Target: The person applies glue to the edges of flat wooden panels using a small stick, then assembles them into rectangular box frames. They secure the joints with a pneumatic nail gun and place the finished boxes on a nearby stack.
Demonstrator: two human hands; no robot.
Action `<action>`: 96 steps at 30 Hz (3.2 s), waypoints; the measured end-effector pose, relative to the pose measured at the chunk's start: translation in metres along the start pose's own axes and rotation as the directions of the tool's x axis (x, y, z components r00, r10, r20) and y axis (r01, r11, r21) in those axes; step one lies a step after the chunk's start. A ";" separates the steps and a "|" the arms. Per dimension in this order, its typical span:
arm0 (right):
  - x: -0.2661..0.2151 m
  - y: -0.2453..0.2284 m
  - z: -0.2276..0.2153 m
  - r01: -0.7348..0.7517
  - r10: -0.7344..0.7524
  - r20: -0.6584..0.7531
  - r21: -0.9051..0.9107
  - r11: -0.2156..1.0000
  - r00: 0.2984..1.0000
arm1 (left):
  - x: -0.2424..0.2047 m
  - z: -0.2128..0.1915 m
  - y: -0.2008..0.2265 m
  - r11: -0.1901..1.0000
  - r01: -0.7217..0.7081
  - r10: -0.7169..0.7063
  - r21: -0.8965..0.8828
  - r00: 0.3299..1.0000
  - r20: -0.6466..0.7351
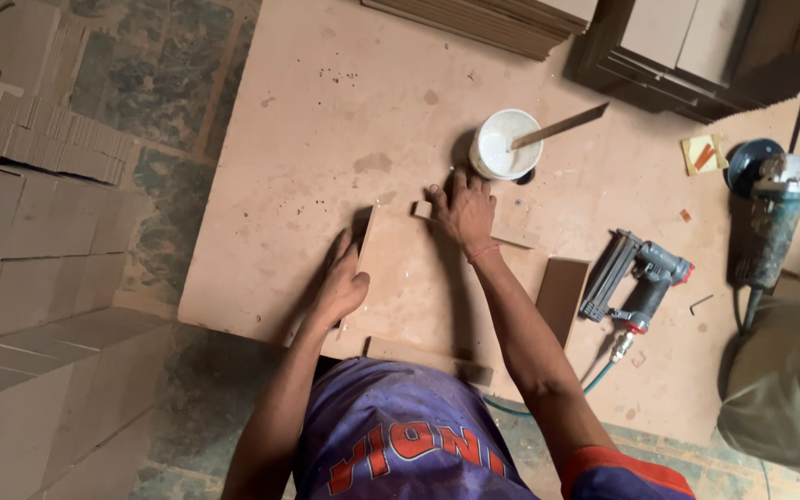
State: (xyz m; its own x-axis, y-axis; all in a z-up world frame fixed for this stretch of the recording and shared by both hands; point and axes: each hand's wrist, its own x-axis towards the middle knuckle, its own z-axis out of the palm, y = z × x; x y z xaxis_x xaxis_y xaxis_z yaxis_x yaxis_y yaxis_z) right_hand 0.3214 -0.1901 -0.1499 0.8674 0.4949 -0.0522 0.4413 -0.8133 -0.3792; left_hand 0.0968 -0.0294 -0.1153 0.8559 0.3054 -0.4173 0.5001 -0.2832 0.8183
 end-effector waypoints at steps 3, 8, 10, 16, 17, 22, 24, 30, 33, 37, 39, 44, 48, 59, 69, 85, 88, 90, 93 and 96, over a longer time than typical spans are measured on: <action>0.006 0.003 0.009 -0.048 0.049 0.021 -0.032 0.998 0.999 | -0.002 -0.001 0.005 0.999 -0.004 0.003 -0.033 1.000 -0.005; 0.003 0.010 0.008 0.005 -0.003 -0.022 0.093 0.996 1.000 | -0.002 0.001 0.004 0.998 -0.057 0.055 -0.041 0.997 -0.048; 0.001 0.013 0.002 -0.027 0.017 0.077 0.137 0.990 0.997 | -0.003 0.003 0.001 0.998 -0.056 0.055 -0.027 0.997 -0.050; -0.031 -0.018 0.005 0.073 -0.129 0.018 0.742 0.666 0.991 | 0.000 0.004 -0.005 0.999 -0.030 0.031 0.018 0.999 -0.040; -0.039 -0.030 0.010 0.057 -0.126 0.019 0.818 0.572 0.992 | 0.000 0.005 -0.006 0.999 -0.044 0.045 0.022 0.998 -0.048; -0.071 -0.086 0.033 -0.231 -0.057 0.270 0.902 0.365 0.961 | 0.000 0.002 -0.006 0.997 -0.072 0.073 0.038 0.997 -0.039; -0.073 -0.092 0.037 -0.299 -0.064 0.330 0.908 0.294 0.942 | 0.002 0.001 -0.004 0.998 -0.055 0.057 0.039 0.998 -0.030; -0.074 -0.094 0.050 -0.241 -0.102 0.297 0.898 0.368 0.949 | 0.000 0.004 0.001 0.994 -0.102 0.103 0.044 0.995 -0.008; -0.071 -0.099 0.052 -0.226 -0.074 0.288 0.864 0.451 0.955 | 0.001 0.003 0.005 0.996 -0.082 0.082 0.040 0.997 -0.003; -0.078 -0.102 0.047 -0.199 -0.048 0.256 0.846 0.495 0.965 | 0.001 0.002 0.006 0.996 -0.080 0.080 0.026 0.997 -0.005; -0.082 -0.103 0.044 -0.183 -0.051 0.236 0.855 0.485 0.970 | 0.002 0.002 0.006 1.000 0.004 -0.005 0.016 1.000 0.028; -0.088 -0.108 0.035 -0.120 -0.073 0.165 0.901 0.417 0.984 | 0.004 0.002 0.005 0.991 -0.082 0.080 0.102 0.997 0.023; -0.092 -0.107 0.028 -0.087 -0.086 0.144 0.876 0.474 0.986 | 0.004 0.001 0.006 0.998 -0.060 0.060 0.023 0.998 0.023; -0.071 -0.103 0.043 -0.154 -0.053 0.257 0.720 0.677 0.965 | 0.006 0.001 -0.001 0.994 0.037 -0.042 0.103 0.998 0.049; -0.068 -0.125 0.008 -0.166 -0.052 0.327 0.602 0.781 0.944 | 0.009 0.007 -0.013 0.998 -0.020 0.021 0.063 1.000 -0.013; -0.047 -0.062 -0.071 0.298 -0.354 -0.018 0.585 0.755 0.935 | 0.002 -0.005 -0.001 0.990 -0.084 0.085 0.110 0.996 -0.004; 0.043 -0.032 -0.094 0.606 -0.482 -0.404 0.280 0.744 0.778 | 0.004 -0.003 -0.001 0.990 -0.071 0.074 0.123 0.997 -0.018; 0.116 -0.016 -0.112 0.475 -0.372 -0.392 0.208 0.855 0.841 | 0.002 0.002 -0.004 0.992 -0.058 0.062 0.113 0.997 -0.040; 0.226 0.010 -0.134 0.398 -0.408 -0.290 -0.096 0.912 0.866 | 0.002 0.005 -0.010 0.995 -0.045 0.050 0.093 0.997 -0.055; 0.292 0.028 -0.116 0.411 -0.590 -0.385 -0.453 0.791 0.710 | 0.001 0.007 -0.010 0.995 -0.053 0.059 0.088 0.996 -0.065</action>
State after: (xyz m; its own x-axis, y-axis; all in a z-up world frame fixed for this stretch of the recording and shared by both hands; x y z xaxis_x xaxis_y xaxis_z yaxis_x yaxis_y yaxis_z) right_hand 0.6142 -0.1038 -0.0683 0.4439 0.7135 0.5421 0.8101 -0.5781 0.0975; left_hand 0.0940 -0.0326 -0.1266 0.8737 0.3461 -0.3419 0.4633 -0.3777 0.8017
